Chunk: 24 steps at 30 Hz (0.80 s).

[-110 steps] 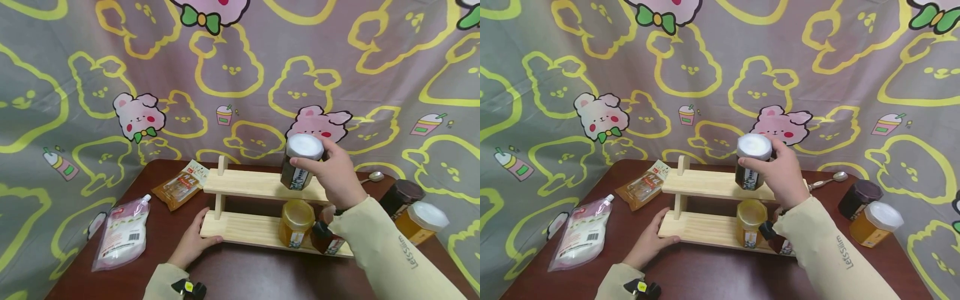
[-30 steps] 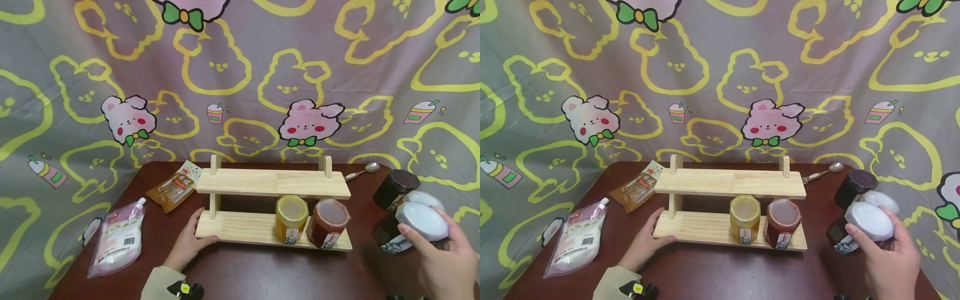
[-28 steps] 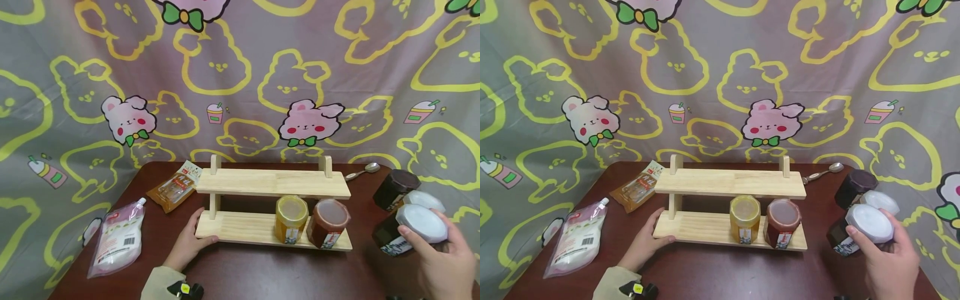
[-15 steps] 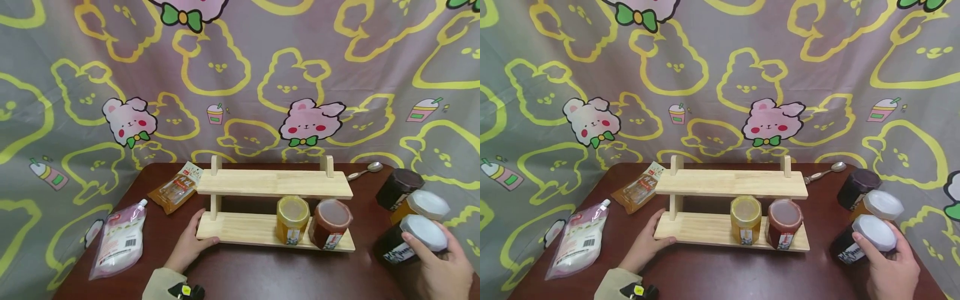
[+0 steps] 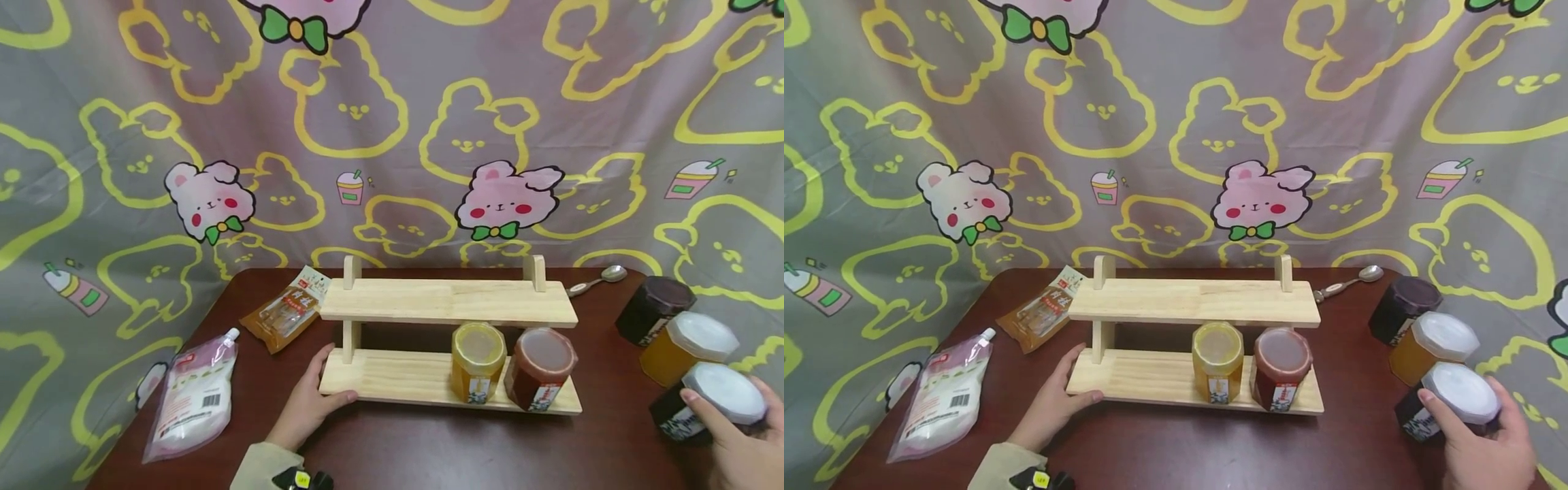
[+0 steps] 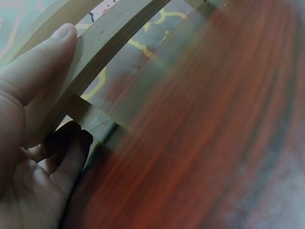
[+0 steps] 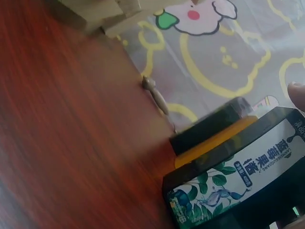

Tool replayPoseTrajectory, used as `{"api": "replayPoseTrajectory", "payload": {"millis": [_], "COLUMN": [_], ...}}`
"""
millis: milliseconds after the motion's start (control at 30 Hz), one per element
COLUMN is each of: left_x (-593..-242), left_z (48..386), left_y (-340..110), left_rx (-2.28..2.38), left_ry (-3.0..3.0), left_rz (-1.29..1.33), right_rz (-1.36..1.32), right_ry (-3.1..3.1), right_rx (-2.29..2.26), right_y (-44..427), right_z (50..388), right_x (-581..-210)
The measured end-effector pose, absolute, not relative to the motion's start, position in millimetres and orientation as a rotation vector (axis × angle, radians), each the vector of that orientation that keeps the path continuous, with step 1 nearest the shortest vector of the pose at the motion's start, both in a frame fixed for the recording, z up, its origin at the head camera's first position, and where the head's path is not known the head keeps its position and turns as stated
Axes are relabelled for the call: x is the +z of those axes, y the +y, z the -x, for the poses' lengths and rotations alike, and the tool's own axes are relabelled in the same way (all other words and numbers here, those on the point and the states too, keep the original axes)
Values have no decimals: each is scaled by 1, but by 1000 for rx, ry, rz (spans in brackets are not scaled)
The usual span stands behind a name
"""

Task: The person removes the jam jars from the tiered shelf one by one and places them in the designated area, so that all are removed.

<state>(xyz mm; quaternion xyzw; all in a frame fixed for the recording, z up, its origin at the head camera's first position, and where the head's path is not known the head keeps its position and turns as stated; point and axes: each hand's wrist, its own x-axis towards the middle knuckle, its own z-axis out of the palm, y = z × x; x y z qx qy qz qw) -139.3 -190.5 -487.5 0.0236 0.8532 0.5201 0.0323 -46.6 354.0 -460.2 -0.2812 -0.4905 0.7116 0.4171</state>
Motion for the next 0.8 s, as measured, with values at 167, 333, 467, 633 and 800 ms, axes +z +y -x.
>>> {"api": "replayPoseTrajectory", "payload": {"millis": [167, 333, 467, 633, 800], "left_x": [-487, -487, -487, -486, -485], "left_z": [139, 138, 137, 138, 137], "left_y": [-191, -193, -193, -192, -189], "left_rx": [1617, 1619, 1633, 1630, 1610], "left_ry": [2610, 2611, 2594, 2594, 2608], "left_rz": [-78, -53, -46, -44, -59], "right_rz": [689, 676, 706, 829, 952], "right_ry": [-1181, -1204, -1311, -1519, -1517], "right_rx": [1755, 1724, 1675, 1588, 1567], "right_y": [359, 362, 364, 368, 368], "right_z": [47, 49, 50, 51, 47], "right_x": [-462, -463, -463, -463, -461]}}
